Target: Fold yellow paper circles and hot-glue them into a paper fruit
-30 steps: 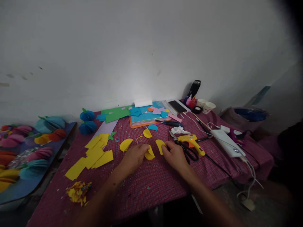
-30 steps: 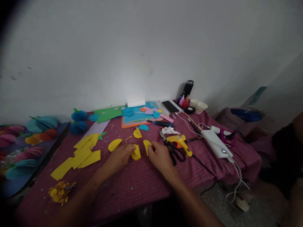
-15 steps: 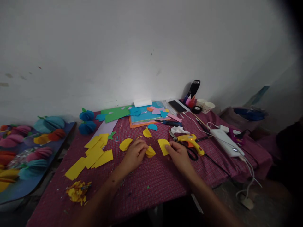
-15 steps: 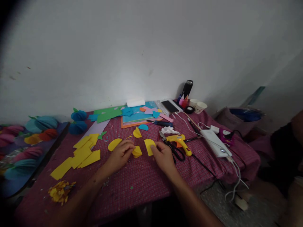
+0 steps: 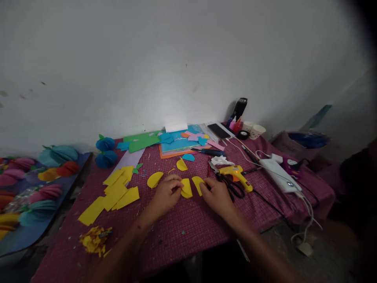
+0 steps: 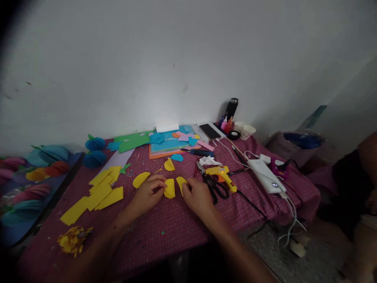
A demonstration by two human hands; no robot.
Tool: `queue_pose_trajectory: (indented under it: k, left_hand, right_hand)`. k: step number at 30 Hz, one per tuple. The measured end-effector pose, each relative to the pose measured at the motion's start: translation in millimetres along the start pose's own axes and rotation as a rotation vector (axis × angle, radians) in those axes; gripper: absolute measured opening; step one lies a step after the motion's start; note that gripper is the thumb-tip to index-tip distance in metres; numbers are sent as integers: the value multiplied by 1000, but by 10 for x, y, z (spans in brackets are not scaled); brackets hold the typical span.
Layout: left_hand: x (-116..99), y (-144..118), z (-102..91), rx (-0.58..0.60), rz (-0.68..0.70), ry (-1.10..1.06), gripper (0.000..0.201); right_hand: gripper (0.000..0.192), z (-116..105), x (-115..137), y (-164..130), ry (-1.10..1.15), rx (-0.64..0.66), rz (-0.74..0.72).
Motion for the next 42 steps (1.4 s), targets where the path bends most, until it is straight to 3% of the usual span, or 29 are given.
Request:
queue_pose_trajectory:
  k: [2,8,11,14,19,26,32,42]
  left_hand:
    - [10,0,-23,-38,-28,-8,20]
    - [113,-5,-116,-234,-136,-193,13]
    - [173,-13,-109,-290,-222,-337,13]
    - [176,-26,-93,-316,-260,-372,14]
    - [70,-44,-107,-340,-193,-274,15]
    - [-17,-51,-109,-334,-125,-234,16]
    - [62,-62,-26,-221,-225,-306,22]
    - [75,-50,-59,-251,-387,-368,18]
  right_hand:
    - [25,14,-7,-4,185,-22,51]
    - [19,84,-28,-102,1063,-40,265]
    - [19,187,97,-182,1347,90,335]
    - [18,305,261,-247,1494,206,306]
    - [16,440,386,-283,1583,240,266]
    - [15,435,403,-264,1590,220,238]
    - [13,442,418,-241,1552,217,234]
    - [12,517,321,-221,1502,223,301]
Point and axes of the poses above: each hand's wrist, its own y-axis towards the middle knuckle, its own z-axis out of the palm, x = y × z, the point moved 4 cm from there along y, towards the middle knuckle, and after that the axes turned 4 degrees about x, right-handed, at the moved point
